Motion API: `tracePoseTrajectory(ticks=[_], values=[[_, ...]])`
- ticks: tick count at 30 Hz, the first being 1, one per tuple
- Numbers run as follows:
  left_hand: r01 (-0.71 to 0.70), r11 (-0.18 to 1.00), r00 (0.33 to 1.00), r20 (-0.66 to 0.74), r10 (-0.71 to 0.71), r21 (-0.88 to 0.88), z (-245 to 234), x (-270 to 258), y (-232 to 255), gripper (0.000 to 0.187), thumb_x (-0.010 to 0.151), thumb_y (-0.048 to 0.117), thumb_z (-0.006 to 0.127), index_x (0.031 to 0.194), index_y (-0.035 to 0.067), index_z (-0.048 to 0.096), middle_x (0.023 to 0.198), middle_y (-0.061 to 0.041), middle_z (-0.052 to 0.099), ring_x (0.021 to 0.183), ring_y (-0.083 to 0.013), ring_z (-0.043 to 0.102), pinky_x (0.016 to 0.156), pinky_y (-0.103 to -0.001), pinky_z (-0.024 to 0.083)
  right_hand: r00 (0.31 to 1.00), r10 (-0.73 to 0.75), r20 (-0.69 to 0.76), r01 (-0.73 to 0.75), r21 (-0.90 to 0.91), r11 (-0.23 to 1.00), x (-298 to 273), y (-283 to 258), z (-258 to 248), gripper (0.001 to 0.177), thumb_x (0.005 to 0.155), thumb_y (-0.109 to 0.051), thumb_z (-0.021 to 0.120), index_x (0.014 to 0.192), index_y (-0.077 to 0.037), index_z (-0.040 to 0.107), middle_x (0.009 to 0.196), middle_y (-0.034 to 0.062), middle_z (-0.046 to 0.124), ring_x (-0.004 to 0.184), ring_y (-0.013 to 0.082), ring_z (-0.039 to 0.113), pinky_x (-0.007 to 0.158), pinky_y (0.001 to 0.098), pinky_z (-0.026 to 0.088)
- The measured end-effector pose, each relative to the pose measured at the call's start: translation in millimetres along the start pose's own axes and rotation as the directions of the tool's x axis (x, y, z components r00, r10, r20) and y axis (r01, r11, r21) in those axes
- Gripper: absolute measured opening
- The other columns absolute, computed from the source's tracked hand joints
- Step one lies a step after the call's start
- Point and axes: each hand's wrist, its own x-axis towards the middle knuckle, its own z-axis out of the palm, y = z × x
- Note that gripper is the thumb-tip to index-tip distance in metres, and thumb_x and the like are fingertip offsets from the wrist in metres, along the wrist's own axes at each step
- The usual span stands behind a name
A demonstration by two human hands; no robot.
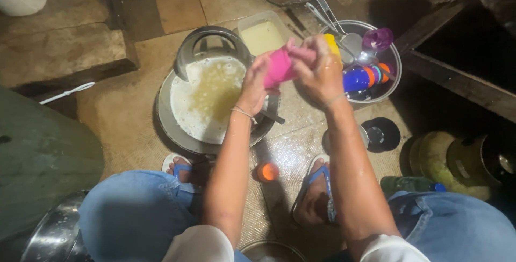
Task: Washing and scrubbing various cups, bowls, and utensils in a basin of soapy water on the floor.
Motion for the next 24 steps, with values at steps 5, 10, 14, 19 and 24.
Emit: tracePoseTrajectory(ticks=[5, 10, 14, 19, 24], values=[[0.138, 0.988, 0.934, -0.322, -0.154, -0.069, -16, 25, 0, 0.056, 0.081, 0.060, 0.070, 0.113, 0.015, 0.061, 0.091, -0.006, 0.056, 0.066, -0.0222, 0.059, 0.041, -0.027, 0.042, 0.915, -0.073, 0.397, 0.104, -0.059, 0.993, -6, 8, 1, 0.027, 0.092, -0.031, 0.071, 0.113, -0.016, 0.068, 0.099, 0.0146, 0.074, 0.100, 0.0380, 0.071, 0.087, 0.0514, 0.054], [0.091, 0.994, 0.921, -0.374, -0.106, -0.058, -39, 37, -3, 0.040, 0.084, 0.052, 0.073, 0.096, 0.014, 0.065, 0.070, -0.005, 0.054, 0.039, -0.0161, 0.052, 0.025, -0.016, 0.022, 0.911, -0.251, 0.329, 0.285, -0.059, 0.957, -3, 16, 21, 0.031, 0.090, -0.004, 0.069, 0.120, -0.008, 0.075, 0.116, 0.0190, 0.071, 0.106, 0.0402, 0.071, 0.092, 0.0490, 0.057], [-0.021, 0.993, 0.939, -0.337, 0.060, 0.119, -19, 15, 12, 0.030, 0.085, 0.042, 0.069, 0.094, 0.013, 0.073, 0.084, -0.007, 0.061, 0.069, -0.0191, 0.057, 0.052, -0.028, 0.040, 0.906, -0.154, 0.394, 0.231, -0.156, 0.960, -9, 17, 31, 0.012, 0.089, -0.021, 0.066, 0.089, -0.012, 0.074, 0.077, 0.0148, 0.070, 0.080, 0.0383, 0.071, 0.072, 0.0510, 0.055], [-0.463, 0.795, 0.844, -0.079, 0.531, 0.392, -24, 22, -14, 0.027, 0.103, 0.030, 0.054, 0.097, 0.009, 0.070, 0.095, -0.009, 0.067, 0.098, -0.0167, 0.061, 0.096, -0.036, 0.048, 0.810, 0.017, 0.586, -0.555, 0.758, 0.343, -11, 11, 25, 0.022, 0.081, -0.024, 0.058, 0.098, -0.015, 0.069, 0.095, 0.0028, 0.071, 0.093, 0.0229, 0.066, 0.097, 0.0374, 0.050], [-0.349, 0.793, 0.913, -0.011, 0.409, 0.500, -6, 27, -24, 0.040, 0.101, 0.055, 0.050, 0.118, 0.022, 0.064, 0.115, -0.008, 0.070, 0.115, -0.0287, 0.065, 0.104, -0.043, 0.048, 0.961, 0.171, 0.218, -0.276, 0.721, 0.636, -13, 22, 36, 0.043, 0.080, 0.001, 0.083, 0.120, -0.004, 0.068, 0.110, 0.0065, 0.072, 0.104, 0.0188, 0.070, 0.094, 0.0353, 0.055]])
